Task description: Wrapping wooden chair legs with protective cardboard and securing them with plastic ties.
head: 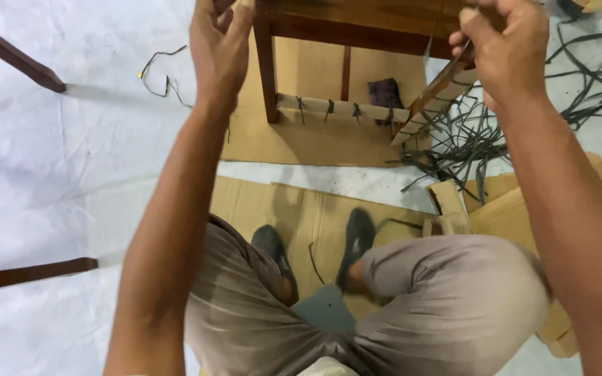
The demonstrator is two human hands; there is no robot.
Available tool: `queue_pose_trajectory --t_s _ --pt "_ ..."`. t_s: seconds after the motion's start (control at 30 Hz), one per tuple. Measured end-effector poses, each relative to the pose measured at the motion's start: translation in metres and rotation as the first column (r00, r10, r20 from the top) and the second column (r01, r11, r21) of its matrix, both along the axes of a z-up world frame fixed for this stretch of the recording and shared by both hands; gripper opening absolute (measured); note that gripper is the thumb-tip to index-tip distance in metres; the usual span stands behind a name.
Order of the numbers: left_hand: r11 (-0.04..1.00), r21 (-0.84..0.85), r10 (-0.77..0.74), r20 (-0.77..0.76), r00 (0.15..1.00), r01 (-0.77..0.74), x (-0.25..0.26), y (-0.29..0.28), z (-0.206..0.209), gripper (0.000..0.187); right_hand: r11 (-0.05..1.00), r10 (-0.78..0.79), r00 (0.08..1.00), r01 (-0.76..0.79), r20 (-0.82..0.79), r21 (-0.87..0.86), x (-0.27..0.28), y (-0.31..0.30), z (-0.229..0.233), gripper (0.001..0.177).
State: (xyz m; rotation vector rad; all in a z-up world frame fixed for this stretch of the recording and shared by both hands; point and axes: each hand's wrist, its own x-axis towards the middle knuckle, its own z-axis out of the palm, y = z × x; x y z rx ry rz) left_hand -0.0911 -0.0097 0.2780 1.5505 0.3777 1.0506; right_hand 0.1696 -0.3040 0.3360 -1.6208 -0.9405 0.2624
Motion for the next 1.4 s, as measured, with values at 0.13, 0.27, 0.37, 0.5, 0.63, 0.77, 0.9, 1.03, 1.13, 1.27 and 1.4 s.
queue_pose_trajectory --t_s 0.13,0.27,0.37,0.5,0.63,0.77,0.9,1.03,1.13,1.27,1.4 --pt "0.991 0.030 0.131 -0.019 0.991 -0.130 0.018 0.004 -0.025 0.051 0.995 -0.097 0.995 0.096 0.037 0.030 -0.008 0.024 -0.018 0.025" --pt "0.970 0.160 0.206 -0.137 0.969 -0.184 0.034 0.022 -0.046 0.058 0.982 -0.165 0.978 0.150 0.129 0.118 -0.004 0.048 -0.043 0.030" --pt "0.975 0.158 0.171 -0.090 0.981 -0.155 0.050 0.029 -0.053 0.058 0.972 -0.232 0.906 0.202 0.353 0.120 0.002 0.047 -0.054 0.025" --pt "0.998 0.006 0.063 -0.033 0.997 -0.062 0.063 0.026 -0.048 0.053 0.948 -0.254 0.579 0.309 0.775 0.079 0.003 0.053 -0.058 0.008" --pt "0.992 -0.100 0.079 0.011 0.997 -0.078 0.080 0.042 -0.055 0.045 0.943 -0.240 0.535 0.328 0.810 0.063 0.023 0.072 -0.064 0.009" --pt "0.984 -0.057 0.156 -0.202 0.967 -0.171 0.083 0.045 -0.047 0.036 0.936 -0.260 0.553 0.346 0.792 0.066 0.029 0.082 -0.065 0.011" --pt "0.993 -0.081 0.081 -0.108 0.991 -0.090 0.082 0.049 -0.043 0.035 0.919 -0.303 0.517 0.380 0.801 0.103 0.029 0.091 -0.065 0.009" --pt "0.992 -0.123 0.018 -0.137 0.990 -0.035 0.073 0.054 -0.041 0.037 0.912 -0.328 0.483 0.385 0.812 0.140 0.028 0.092 -0.066 0.009" --pt "0.988 -0.156 -0.009 -0.177 0.984 -0.019 0.070 0.055 -0.039 0.039 0.909 -0.334 0.465 0.388 0.820 0.150 0.028 0.091 -0.063 0.009" --pt "0.992 -0.116 0.019 -0.247 0.969 -0.049 0.057 0.044 -0.028 0.038 0.910 -0.328 0.454 0.387 0.828 0.148 0.025 0.088 -0.060 0.009" --pt "0.993 -0.111 0.005 -0.300 0.954 -0.040 0.036 0.028 -0.018 0.042 0.921 -0.318 0.473 0.360 0.822 0.149 0.018 0.080 -0.056 0.013"
